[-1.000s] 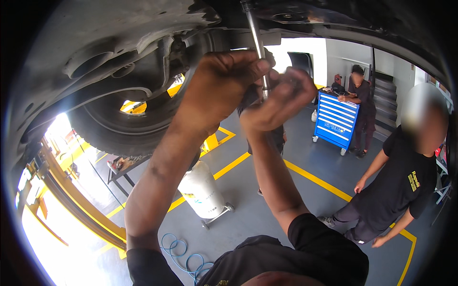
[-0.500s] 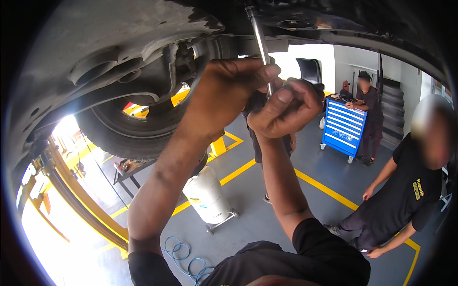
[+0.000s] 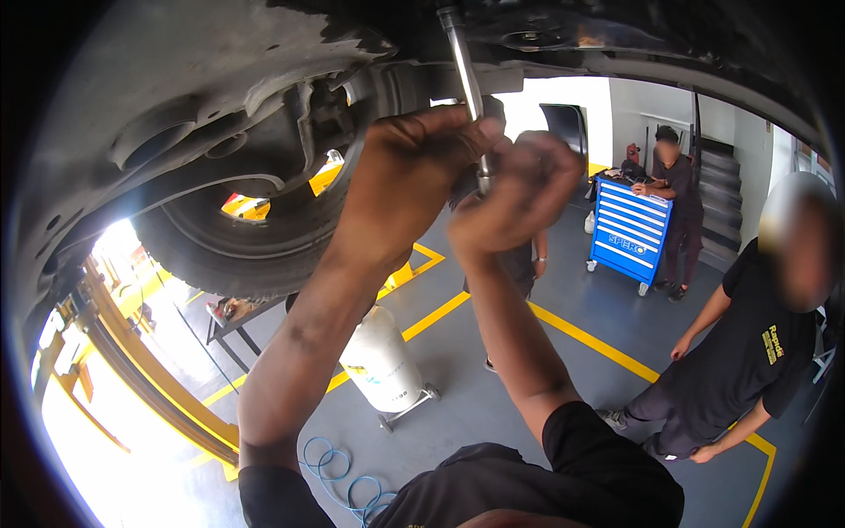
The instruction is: The person works under a raised vehicle, using a ratchet and socket to loosen and tighten bolts on the undercarriage. They repeatedly reach for tools, adjust the ratchet, and apply torque to fasteners while other mechanics stand nearby.
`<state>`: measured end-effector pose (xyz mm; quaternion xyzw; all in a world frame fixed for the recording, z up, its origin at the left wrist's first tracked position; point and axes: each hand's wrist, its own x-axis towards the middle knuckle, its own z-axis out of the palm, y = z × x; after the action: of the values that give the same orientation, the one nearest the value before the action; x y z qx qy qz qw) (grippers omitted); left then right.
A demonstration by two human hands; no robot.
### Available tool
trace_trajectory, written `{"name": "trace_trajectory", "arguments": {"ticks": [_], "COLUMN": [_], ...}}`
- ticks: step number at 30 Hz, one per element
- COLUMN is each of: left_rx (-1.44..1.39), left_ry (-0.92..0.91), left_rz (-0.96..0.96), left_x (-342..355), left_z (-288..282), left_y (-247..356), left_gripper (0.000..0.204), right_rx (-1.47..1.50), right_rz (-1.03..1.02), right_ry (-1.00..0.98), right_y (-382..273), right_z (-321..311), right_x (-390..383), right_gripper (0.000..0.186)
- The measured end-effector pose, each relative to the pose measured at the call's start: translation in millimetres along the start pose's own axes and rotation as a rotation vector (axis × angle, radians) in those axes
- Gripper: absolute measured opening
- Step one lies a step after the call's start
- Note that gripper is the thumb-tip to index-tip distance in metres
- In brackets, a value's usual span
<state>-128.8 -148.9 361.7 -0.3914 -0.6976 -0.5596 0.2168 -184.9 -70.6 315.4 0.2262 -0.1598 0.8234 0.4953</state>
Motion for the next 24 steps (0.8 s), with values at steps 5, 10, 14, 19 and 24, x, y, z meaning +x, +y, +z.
{"name": "trace_trajectory", "arguments": {"ticks": [5, 10, 14, 19, 24], "left_rx": [0.043, 0.057, -0.094, -0.151, 0.025], "left_ry": [0.057, 0.051, -0.021, -0.024, 0.084], "left_rz": [-0.145, 0.017, 0.001, -0.041, -0.004], "left_x": [-3, 0, 2, -6, -1], "left_z": [2, 11, 3, 6, 8], "left_y": [12, 7, 8, 19, 14], "left_gripper": [0.027, 0.031, 0.029, 0.027, 0.025], "right_rx": [0.417, -0.382, 0.067, 0.003, -0.208], "right_rz": [0.691, -0.916, -0.054, -0.176, -0.778], "right_ry": [-0.149, -0.165, -0.069, -0.159, -0.142], "right_y": [-23, 7, -12, -24, 5], "right_z": [-2, -8, 4, -2, 3], "right_x": [-6, 16, -1, -9, 8], "right_gripper": [0.027, 0.018, 0.026, 0.025, 0.018]}}
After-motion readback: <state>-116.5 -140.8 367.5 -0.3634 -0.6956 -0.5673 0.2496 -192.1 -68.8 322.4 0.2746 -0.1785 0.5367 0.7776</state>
